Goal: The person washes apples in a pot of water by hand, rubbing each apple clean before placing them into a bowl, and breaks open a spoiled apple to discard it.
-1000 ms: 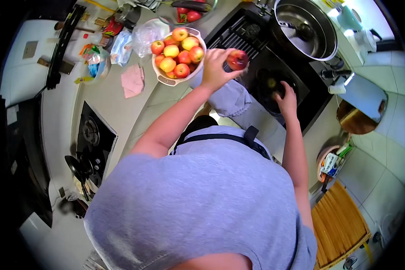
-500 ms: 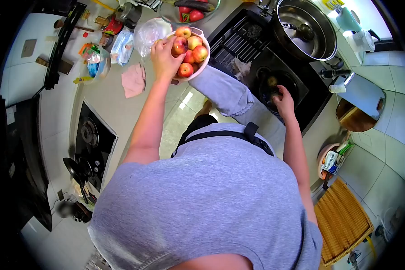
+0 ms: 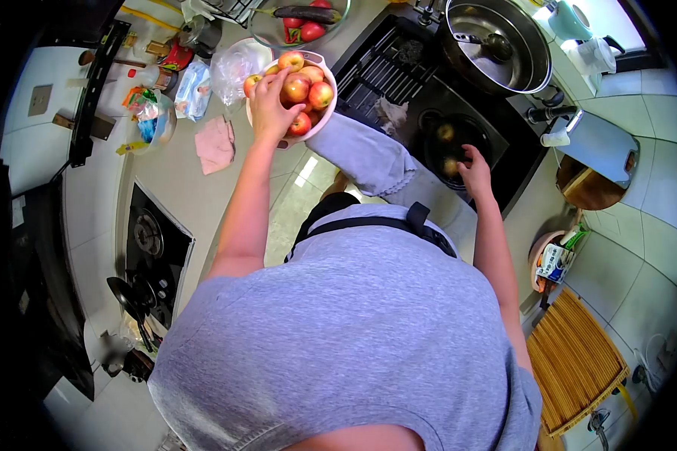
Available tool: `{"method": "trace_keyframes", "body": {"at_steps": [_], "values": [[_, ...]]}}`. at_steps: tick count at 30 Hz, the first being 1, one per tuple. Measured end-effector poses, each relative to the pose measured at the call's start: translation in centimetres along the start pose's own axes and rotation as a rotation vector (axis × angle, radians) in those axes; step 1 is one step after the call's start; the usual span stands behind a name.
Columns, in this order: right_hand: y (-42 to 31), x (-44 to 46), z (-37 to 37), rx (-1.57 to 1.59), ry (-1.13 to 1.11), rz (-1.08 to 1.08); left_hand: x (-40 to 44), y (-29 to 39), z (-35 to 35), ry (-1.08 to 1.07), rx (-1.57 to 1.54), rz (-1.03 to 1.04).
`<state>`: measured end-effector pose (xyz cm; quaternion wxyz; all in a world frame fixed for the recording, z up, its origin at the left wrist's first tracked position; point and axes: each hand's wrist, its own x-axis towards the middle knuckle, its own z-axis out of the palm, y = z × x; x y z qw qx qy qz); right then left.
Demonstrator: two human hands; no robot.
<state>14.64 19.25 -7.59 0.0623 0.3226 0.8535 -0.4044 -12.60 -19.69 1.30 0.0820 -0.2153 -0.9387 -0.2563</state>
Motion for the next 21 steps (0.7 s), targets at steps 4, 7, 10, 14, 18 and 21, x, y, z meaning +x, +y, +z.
{"method": "trace_keyframes", "body": {"at_steps": [4,7,10,14,18,21], "values": [[0.7,0.2,-0.4,0.0,0.018,0.031,0.6,0.5,-1.1,0.083,-0.034,0.013],[2.9,0.5,-0.2,-0.041,0.134,0.021,0.8,3.1,-2.0,0.314,-0.081,-0.002],[5.7,0.8,-0.1,-0.073,0.171,0.146,0.6,7.1,-1.5,0.423,-0.181,0.074],[7.2,0.3,0.1,0.0,0.152,0.304,-0.3,12.9,2.2,0.16,-0.311,0.359],[9.0,0.4,1.6,0.039,0.125,0.356,-1.9,14.5,6.3,-0.191,-0.379,0.501],[10.0,0.7,2.7,-0.008,0.104,0.308,-2.9,14.3,7.5,-0.306,-0.426,0.458]]}}
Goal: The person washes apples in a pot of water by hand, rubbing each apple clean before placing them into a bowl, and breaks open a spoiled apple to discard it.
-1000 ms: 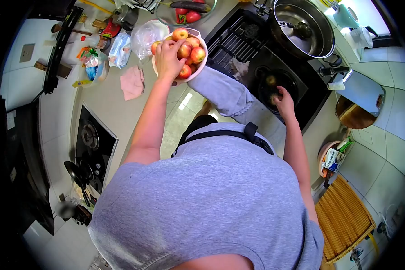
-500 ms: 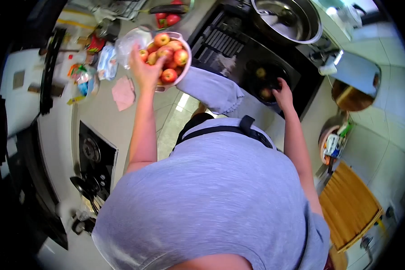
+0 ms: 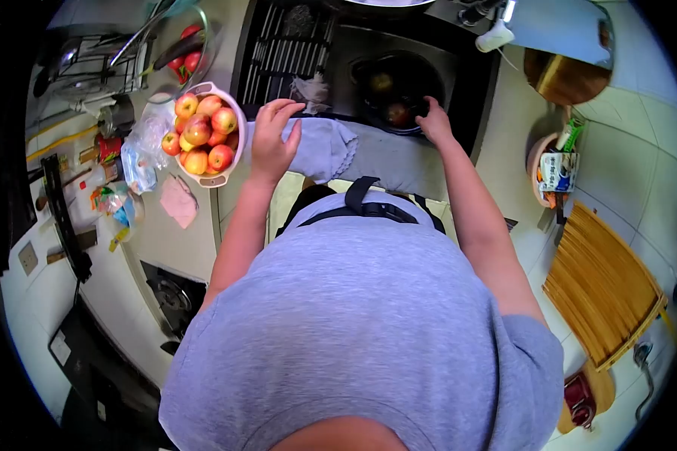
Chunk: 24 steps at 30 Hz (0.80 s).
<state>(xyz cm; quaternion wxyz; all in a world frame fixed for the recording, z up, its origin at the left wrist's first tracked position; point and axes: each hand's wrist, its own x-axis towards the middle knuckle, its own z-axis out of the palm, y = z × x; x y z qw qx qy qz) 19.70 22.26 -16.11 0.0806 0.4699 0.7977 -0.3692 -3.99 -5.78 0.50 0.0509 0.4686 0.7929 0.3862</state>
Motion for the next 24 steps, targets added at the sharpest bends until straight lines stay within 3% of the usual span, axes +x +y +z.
{"method": "trace_keyframes", "body": {"at_steps": [5,8,11,12,14,19,24], "values": [[-1.4,0.8,1.9,-0.146,-0.036,-0.154,-1.4,-1.2,-0.6,0.002,0.01,-0.097],[-3.3,1.4,2.5,-0.074,-0.125,-0.133,-1.3,-2.2,-4.5,0.212,0.388,-0.11],[-4.6,1.9,2.9,-0.035,-0.163,-0.175,-2.3,-4.3,-8.6,0.5,0.69,-0.383],[-5.3,1.8,2.9,-0.032,-0.136,-0.231,-3.2,-5.7,-9.6,0.505,0.69,-0.397],[-6.7,1.3,2.8,-0.034,-0.123,-0.257,-4.8,-8.6,-11.0,0.313,0.605,-0.588],[-12.5,-0.5,0.6,-0.06,-0.16,-0.325,-4.8,-9.9,-11.1,0.265,0.609,-0.616],[-21.6,-4.7,-3.4,-0.094,-0.19,-0.606,-4.3,-7.7,-12.5,0.466,0.483,-0.464]]}}
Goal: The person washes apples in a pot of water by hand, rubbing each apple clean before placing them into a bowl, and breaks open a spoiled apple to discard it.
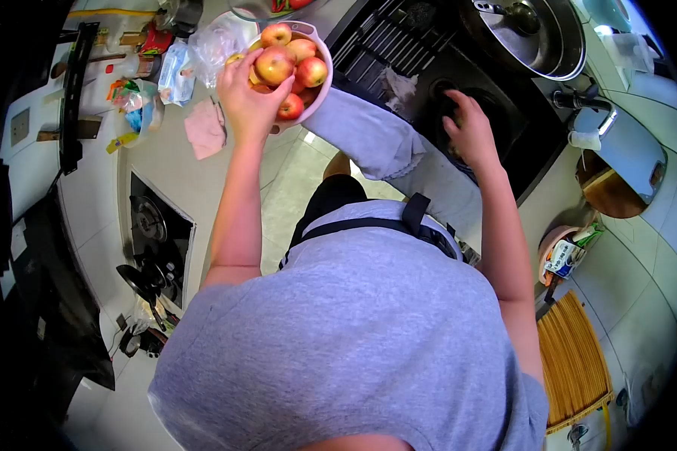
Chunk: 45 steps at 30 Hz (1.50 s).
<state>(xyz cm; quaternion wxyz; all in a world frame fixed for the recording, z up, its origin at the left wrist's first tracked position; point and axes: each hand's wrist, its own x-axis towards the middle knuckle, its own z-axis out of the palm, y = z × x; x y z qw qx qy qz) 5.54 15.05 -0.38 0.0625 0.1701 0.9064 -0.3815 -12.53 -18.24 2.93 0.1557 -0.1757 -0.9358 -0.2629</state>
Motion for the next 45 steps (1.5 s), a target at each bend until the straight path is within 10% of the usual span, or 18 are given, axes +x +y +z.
{"method": "trace_keyframes", "body": {"at_steps": [8,45], "values": [[-15.6,0.0,-3.8,0.787,-0.006,-0.355,2.0,11.8,-3.4,-0.064,-0.832,0.201],[-17.6,-3.7,-7.0,1.111,0.107,-0.117,0.5,18.6,-4.9,-0.172,-0.859,0.199]]}}
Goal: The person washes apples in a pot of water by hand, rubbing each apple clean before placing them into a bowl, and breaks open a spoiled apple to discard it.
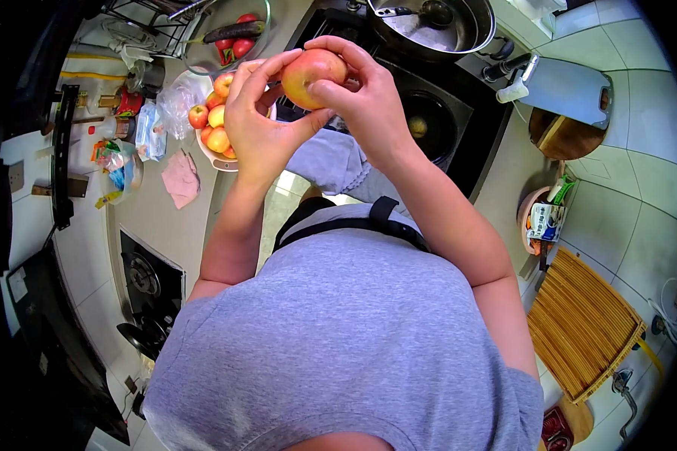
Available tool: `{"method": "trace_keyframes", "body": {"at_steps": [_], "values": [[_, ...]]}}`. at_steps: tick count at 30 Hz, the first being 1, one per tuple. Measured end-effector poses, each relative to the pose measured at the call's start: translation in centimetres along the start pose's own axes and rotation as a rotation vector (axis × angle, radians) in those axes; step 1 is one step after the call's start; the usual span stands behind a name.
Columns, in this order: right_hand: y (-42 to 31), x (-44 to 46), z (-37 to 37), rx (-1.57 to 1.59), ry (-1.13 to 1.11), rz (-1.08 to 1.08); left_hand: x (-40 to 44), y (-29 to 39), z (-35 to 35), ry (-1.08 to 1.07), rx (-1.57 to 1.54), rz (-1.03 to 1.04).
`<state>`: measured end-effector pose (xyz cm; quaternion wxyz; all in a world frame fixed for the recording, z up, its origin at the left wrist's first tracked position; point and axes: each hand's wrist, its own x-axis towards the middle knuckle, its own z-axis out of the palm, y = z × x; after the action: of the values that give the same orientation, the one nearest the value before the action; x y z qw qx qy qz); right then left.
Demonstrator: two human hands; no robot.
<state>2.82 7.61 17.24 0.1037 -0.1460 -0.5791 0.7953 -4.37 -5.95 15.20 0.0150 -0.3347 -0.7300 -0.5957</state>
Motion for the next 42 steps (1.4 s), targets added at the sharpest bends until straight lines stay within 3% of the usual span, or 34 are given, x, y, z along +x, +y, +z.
{"method": "trace_keyframes", "body": {"at_steps": [7,26,35,42], "values": [[0.1,-0.1,0.1,-0.13,0.045,-0.177,0.2,0.4,0.6,0.049,-0.064,-0.008],[-0.2,-1.4,-0.1,-0.2,0.103,-0.247,-0.3,1.0,1.3,0.04,-0.082,0.013],[-0.3,-1.9,-2.0,-0.185,-0.014,-0.166,0.0,1.3,1.1,-0.044,-0.091,-0.011],[-0.2,-1.7,-3.8,-0.14,-0.117,-0.139,0.0,0.3,1.2,-0.03,-0.282,-0.032]]}}
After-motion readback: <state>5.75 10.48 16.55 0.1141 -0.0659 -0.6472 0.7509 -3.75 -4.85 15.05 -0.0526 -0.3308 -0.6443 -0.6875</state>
